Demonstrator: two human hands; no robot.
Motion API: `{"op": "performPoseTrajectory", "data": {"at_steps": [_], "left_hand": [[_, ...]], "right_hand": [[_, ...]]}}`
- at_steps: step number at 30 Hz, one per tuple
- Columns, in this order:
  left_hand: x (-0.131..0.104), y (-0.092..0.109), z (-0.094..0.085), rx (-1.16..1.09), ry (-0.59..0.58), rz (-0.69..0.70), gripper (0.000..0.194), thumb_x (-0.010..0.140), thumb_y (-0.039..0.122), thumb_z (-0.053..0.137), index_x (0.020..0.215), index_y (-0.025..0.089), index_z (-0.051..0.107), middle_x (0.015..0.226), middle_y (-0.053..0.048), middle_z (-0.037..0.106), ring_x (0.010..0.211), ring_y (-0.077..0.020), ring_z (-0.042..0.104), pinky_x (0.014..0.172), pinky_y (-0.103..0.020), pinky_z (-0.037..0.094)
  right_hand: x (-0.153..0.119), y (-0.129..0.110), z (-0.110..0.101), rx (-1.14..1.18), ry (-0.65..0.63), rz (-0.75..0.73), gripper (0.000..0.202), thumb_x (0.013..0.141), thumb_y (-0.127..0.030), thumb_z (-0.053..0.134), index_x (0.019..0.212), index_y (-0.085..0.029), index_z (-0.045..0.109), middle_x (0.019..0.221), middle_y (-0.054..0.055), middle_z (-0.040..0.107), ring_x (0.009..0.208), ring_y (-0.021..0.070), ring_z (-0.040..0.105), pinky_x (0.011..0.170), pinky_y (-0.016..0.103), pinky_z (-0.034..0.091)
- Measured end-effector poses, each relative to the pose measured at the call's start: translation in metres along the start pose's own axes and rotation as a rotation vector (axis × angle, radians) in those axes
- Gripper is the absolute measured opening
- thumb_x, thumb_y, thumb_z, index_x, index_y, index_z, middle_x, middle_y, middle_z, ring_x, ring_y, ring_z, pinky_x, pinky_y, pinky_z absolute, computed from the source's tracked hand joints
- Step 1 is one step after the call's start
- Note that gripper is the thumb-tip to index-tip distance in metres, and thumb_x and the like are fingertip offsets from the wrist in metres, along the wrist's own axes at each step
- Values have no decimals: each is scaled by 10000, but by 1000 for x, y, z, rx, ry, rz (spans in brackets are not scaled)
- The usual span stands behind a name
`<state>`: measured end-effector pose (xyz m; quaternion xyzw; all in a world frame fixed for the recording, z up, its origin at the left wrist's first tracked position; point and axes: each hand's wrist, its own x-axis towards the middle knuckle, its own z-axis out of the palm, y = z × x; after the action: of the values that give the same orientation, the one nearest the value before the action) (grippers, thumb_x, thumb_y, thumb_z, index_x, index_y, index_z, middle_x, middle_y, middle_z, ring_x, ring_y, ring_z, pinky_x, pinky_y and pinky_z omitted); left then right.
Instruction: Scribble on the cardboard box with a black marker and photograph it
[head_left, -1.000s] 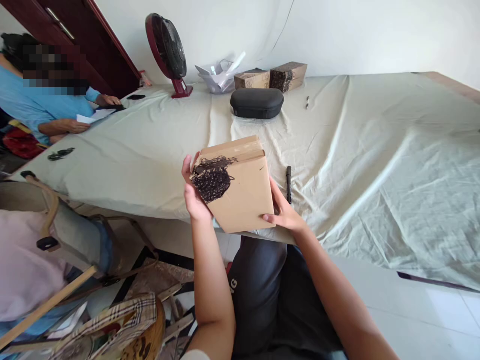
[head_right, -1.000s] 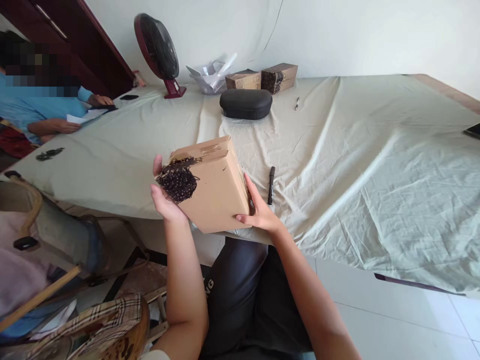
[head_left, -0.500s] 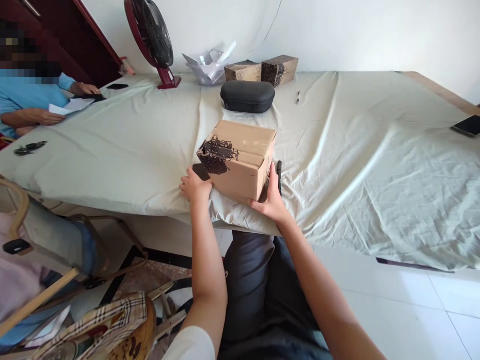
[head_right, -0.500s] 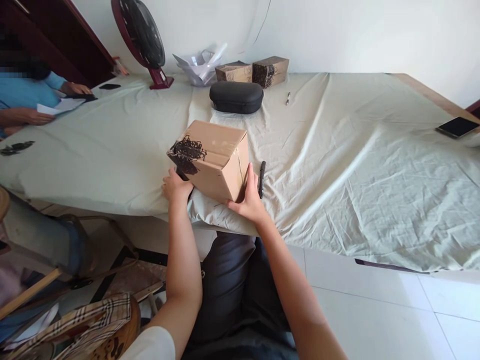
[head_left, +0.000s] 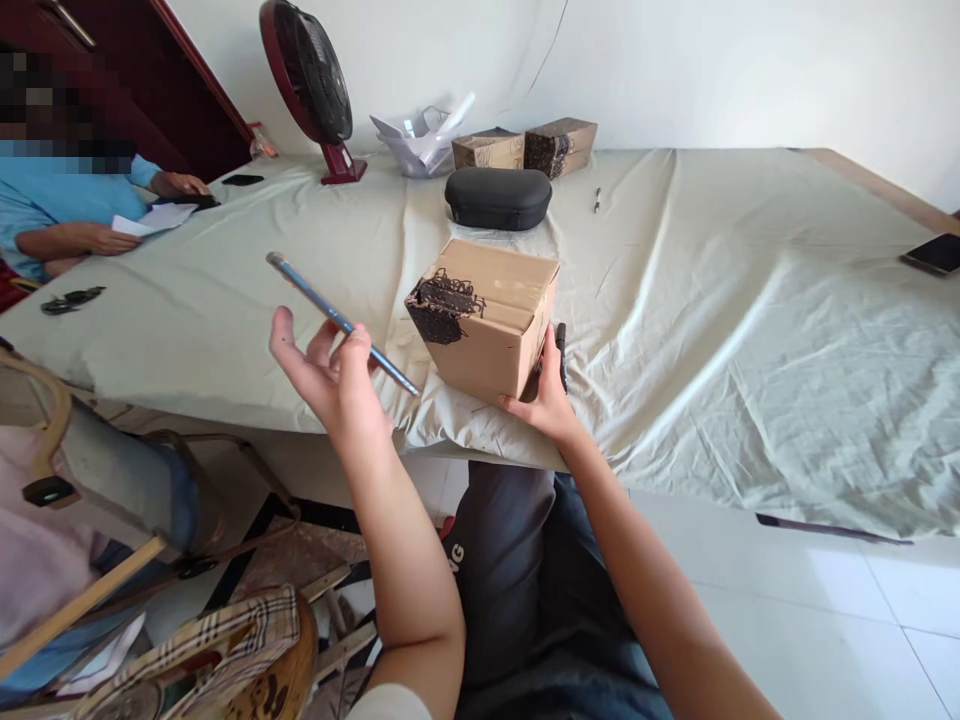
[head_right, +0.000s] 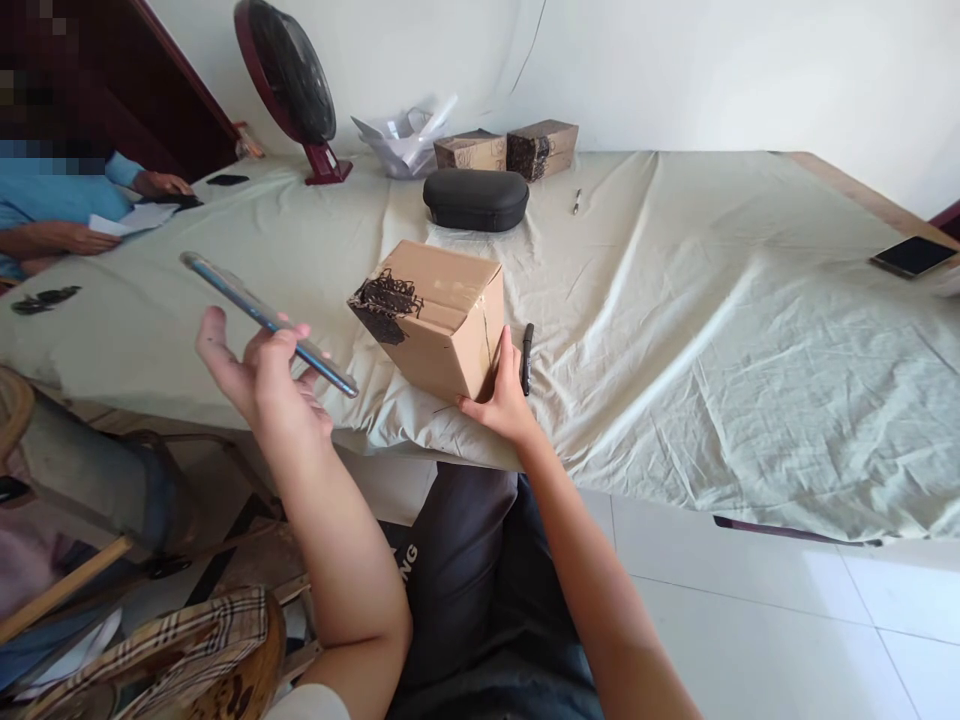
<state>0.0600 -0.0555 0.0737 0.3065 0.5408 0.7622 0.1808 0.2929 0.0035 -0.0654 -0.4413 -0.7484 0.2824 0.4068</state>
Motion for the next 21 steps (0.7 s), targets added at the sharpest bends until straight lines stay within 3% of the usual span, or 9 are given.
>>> {"op": "performPoseTrajectory", "data": {"at_steps": [3, 6, 9, 11, 13, 16, 21], "left_hand": [[-14, 7, 13, -138, -60, -115, 711, 833, 365, 737, 1474, 380, 429, 1379, -80, 682, 1217, -263, 702, 812, -333, 575], [-22, 4, 22, -176, -76, -132, 768, 795, 400, 794, 1474, 320, 447, 1317, -108, 697, 1106, -242, 711, 740, -300, 540], [-26, -2, 26, -168, -92, -126, 783, 819, 461, 788, 1491, 271, 433, 1239, -121, 725, 1028, -236, 717, 765, -325, 560], [-30, -6, 28, -83, -76, -61, 748, 870, 480, 765, 1505, 260, 438, 1182, -104, 738, 1027, -238, 720, 866, -372, 581], [-35, -8, 33, 113, -47, 92, 622, 915, 481, 752, 1446, 243, 533, 1150, -87, 749, 1067, -242, 713, 985, -410, 563], [-41, -9, 40, 363, -4, 291, 316, 974, 462, 707, 1163, 208, 700, 1117, -92, 769, 1115, -254, 698, 1055, -423, 525], [-41, -5, 42, 349, 52, 260, 226, 986, 413, 686, 1036, 193, 708, 1045, -69, 739, 1006, -208, 680, 985, -359, 521]], "right_hand": [[0, 2, -1, 33, -17, 2, 1528, 754, -762, 775, 1731, -201, -257, 1854, 210, -10, 1734, 434, 93, 1385, 636, 181], [-1, 4, -3, 82, -33, -17, 1492, 765, -867, 680, 1749, -165, -195, 1855, 213, 16, 1732, 440, 94, 1390, 631, 150], [-1, 5, -5, 137, -28, -22, 1445, 763, -985, 544, 1770, -172, -99, 1857, 189, 58, 1736, 432, 63, 1393, 628, 131], [-1, 5, -5, 160, -19, -13, 1465, 727, -1031, 517, 1774, -189, -68, 1853, 182, 82, 1731, 439, 70, 1389, 638, 132], [-1, 6, -5, 159, -13, 1, 1499, 691, -1043, 534, 1773, -193, -59, 1845, 188, 104, 1726, 451, 75, 1385, 652, 132], [0, 7, -4, 135, 7, 21, 1473, 703, -1009, 554, 1769, -203, -65, 1840, 187, 113, 1722, 453, 81, 1378, 662, 140], [1, 4, -5, 110, 14, 34, 1461, 712, -964, 600, 1768, -215, -79, 1820, 199, 160, 1702, 476, 135, 1344, 694, 205]]}}
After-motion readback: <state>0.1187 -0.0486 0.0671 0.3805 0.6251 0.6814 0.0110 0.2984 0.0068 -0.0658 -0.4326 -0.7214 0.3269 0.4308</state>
